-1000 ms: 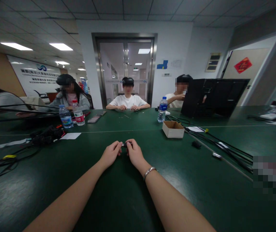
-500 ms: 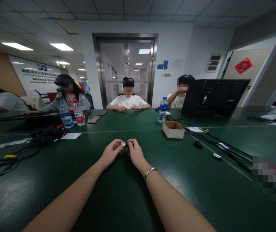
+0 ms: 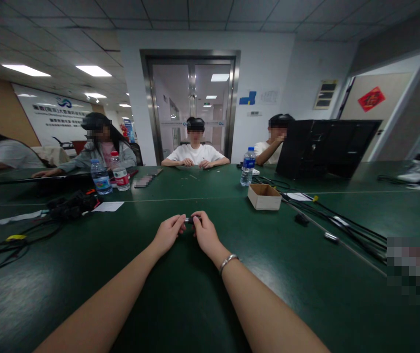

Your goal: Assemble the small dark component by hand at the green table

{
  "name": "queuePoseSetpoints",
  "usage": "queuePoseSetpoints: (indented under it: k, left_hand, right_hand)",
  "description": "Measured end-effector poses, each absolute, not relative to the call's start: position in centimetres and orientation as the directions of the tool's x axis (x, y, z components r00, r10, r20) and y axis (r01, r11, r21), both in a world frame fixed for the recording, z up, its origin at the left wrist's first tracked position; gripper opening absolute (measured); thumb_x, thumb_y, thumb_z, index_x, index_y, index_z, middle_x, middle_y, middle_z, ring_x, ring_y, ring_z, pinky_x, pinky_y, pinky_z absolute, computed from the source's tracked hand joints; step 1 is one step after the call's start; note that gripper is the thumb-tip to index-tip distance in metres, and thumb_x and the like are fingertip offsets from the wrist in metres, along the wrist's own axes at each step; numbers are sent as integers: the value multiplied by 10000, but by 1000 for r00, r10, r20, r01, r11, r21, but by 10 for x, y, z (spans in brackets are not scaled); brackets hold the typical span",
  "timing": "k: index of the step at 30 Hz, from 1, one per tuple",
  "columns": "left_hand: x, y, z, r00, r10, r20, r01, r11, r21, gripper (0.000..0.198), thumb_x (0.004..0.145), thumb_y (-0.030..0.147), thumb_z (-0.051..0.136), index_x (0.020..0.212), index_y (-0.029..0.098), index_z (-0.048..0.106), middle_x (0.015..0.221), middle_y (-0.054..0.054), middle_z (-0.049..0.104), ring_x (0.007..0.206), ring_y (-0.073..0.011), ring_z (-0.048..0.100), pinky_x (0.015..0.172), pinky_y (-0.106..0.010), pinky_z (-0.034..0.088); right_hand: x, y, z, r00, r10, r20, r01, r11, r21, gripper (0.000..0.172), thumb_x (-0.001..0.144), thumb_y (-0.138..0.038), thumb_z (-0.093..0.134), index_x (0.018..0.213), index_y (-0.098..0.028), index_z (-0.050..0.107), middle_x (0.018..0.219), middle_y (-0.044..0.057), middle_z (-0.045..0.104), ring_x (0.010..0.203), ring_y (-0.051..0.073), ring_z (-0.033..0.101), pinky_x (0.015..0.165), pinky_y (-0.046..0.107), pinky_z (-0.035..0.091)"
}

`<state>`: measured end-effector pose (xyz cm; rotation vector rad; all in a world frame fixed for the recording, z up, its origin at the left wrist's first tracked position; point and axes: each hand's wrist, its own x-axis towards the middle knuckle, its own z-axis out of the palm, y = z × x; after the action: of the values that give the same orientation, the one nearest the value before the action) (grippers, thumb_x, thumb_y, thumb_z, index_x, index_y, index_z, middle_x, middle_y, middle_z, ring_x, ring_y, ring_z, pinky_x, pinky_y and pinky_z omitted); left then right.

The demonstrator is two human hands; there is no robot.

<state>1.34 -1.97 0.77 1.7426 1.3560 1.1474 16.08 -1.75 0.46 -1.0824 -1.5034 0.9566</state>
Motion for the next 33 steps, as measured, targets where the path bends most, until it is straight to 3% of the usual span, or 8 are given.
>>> queuePoseSetpoints:
  k: [6, 10, 12, 16, 33]
  left_hand:
    - [12, -20, 8, 84, 970, 229, 390, -244, 888, 500, 809, 634, 410, 759, 176, 604, 701, -19, 607, 661, -153, 557, 575, -244, 408]
    - [11, -19, 7, 97, 952, 290, 270, -306, 913, 410, 756, 510, 600, 1035, 211, 602, 830, -22, 647, 720, -149, 586, 650, -252, 450]
    - [11, -19, 8, 136, 932, 335, 227, -359, 906, 385, 747, 425, 639, 1073, 223, 612, 906, -34, 656, 781, -155, 602, 705, -263, 466]
    - [11, -19, 9, 154, 926, 344, 208, -370, 905, 304, 780, 405, 598, 1004, 208, 660, 876, -43, 665, 813, -170, 611, 747, -286, 475]
    - [11, -20, 10, 104, 956, 276, 330, -295, 897, 434, 794, 577, 485, 814, 174, 644, 694, -5, 618, 662, -147, 557, 593, -243, 403]
  right_hand:
    - [162, -15, 2, -81, 957, 280, 134, 288, -948, 252, 840, -410, 431, 962, -208, 520, 661, -42, 503, 518, 109, 496, 500, 249, 404]
    - [162, -14, 2, -59, 959, 276, 120, 281, -952, 254, 836, -419, 430, 950, -208, 515, 651, -40, 494, 516, 114, 489, 491, 251, 401]
    - [162, -13, 1, -59, 959, 276, 113, 281, -953, 249, 838, -416, 430, 949, -209, 513, 640, -43, 488, 511, 115, 487, 488, 249, 397]
    - [162, -13, 1, -66, 959, 275, 120, 281, -952, 237, 845, -402, 427, 955, -210, 514, 648, -44, 492, 508, 112, 491, 491, 249, 398]
    - [160, -19, 8, -94, 958, 270, 159, 282, -946, 225, 838, -382, 440, 948, -204, 520, 691, -32, 527, 521, 104, 490, 501, 245, 410]
